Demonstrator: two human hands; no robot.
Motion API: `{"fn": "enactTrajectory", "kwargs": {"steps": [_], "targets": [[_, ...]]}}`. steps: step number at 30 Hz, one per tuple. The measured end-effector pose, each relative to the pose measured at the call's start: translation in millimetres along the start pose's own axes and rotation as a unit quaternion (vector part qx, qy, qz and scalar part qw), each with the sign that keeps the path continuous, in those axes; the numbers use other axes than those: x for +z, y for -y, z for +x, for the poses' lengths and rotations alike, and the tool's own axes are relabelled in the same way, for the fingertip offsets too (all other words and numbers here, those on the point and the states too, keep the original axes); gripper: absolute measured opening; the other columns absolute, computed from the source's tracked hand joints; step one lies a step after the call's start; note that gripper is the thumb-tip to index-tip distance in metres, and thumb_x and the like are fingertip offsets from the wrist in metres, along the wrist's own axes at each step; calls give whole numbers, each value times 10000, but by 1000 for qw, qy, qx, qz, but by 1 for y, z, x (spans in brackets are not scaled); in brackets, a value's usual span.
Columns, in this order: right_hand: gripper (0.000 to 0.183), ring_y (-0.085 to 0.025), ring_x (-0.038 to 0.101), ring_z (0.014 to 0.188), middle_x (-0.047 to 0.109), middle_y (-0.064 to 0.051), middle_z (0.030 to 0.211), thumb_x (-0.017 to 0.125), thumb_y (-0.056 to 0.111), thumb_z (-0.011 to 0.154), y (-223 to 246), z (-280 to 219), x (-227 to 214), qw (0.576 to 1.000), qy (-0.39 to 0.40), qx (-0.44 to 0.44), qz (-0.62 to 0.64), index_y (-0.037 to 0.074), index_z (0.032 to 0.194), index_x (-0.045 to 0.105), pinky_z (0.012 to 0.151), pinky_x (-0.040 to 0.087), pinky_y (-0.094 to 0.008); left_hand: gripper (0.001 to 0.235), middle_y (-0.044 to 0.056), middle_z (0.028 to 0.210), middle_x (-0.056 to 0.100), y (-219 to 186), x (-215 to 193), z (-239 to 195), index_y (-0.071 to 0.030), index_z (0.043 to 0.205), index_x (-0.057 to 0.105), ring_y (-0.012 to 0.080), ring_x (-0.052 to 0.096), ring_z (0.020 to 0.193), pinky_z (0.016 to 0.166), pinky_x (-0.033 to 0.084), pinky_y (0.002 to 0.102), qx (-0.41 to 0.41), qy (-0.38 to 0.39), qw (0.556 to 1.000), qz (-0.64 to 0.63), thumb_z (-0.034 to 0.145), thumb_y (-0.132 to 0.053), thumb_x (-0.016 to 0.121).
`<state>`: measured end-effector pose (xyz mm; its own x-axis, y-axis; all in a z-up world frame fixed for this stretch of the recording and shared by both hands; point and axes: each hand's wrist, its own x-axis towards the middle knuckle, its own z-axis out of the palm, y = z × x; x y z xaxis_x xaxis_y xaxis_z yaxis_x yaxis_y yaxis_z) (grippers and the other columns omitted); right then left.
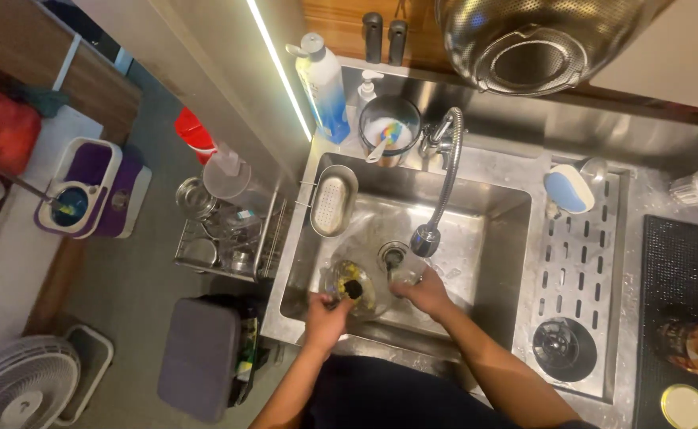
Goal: Washing and rinsing various coffee-making components and glass containers in a sink.
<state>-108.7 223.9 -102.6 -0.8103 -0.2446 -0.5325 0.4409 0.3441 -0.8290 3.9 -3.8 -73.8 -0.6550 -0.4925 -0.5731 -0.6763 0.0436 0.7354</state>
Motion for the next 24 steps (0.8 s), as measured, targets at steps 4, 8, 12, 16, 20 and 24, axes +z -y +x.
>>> {"fn": "enactTrajectory", "kwargs": {"steps": [4, 8, 12, 16, 20, 24], "targets": [[427, -221, 758, 840, 813, -146, 974, 856, 204, 733, -61, 28, -8, 993, 44, -14, -110, 15, 1103, 755, 761, 609, -358, 469, 57, 922, 585, 11, -16, 0, -114, 1100, 458, 186, 610, 776, 574, 557, 358, -60, 32, 995, -78, 779, -230, 779], [667, -337, 731, 988, 735, -224, 1093, 891, 363, 697, -146, 43, -16, 926, 41, 74, -369, 42, 1227, 642, 861, 592, -418, 408, 32, 1039, 600, 21, -31, -1, -130, 1090, 472, 170, 633, 861, 581, 560, 337, -64, 64, 985, -147, 794, -177, 749], [591, -423, 672, 1032, 672, -269, 1138, 802, 440, 820, -206, 61, -8, 890, -1, 19, -456, 42, 1229, 647, 923, 545, -468, 352, 59, 1103, 652, 19, -39, -6, -127, 1114, 507, 188, 665, 935, 599, 574, 311, -72, 97, 974, -190, 833, -195, 709], [536, -392, 686, 978, 691, -254, 1076, 785, 335, 795, -115, 33, 9, 945, -131, -65, -293, -6, 1185, 649, 873, 562, -454, 366, 44, 1126, 649, 9, -35, -7, -117, 1123, 521, 160, 658, 970, 600, 580, 306, -56, 93, 977, -185, 838, -224, 724], [314, -336, 689, 910, 680, -196, 1065, 692, 241, 877, 4, -4, 29, 960, -147, -185, -151, 48, 1125, 694, 782, 573, -426, 424, 40, 1093, 598, 14, -22, -1, -100, 1119, 497, 159, 632, 919, 582, 570, 321, -38, 73, 983, -162, 825, -234, 771], [361, -300, 697, 896, 678, -150, 1055, 734, 233, 822, 51, -11, 49, 970, 30, -201, -136, 55, 1132, 682, 771, 572, -395, 445, 50, 1032, 605, 10, -10, 0, -109, 1117, 499, 162, 618, 828, 563, 547, 311, -22, 68, 988, -136, 827, -277, 791]]}}
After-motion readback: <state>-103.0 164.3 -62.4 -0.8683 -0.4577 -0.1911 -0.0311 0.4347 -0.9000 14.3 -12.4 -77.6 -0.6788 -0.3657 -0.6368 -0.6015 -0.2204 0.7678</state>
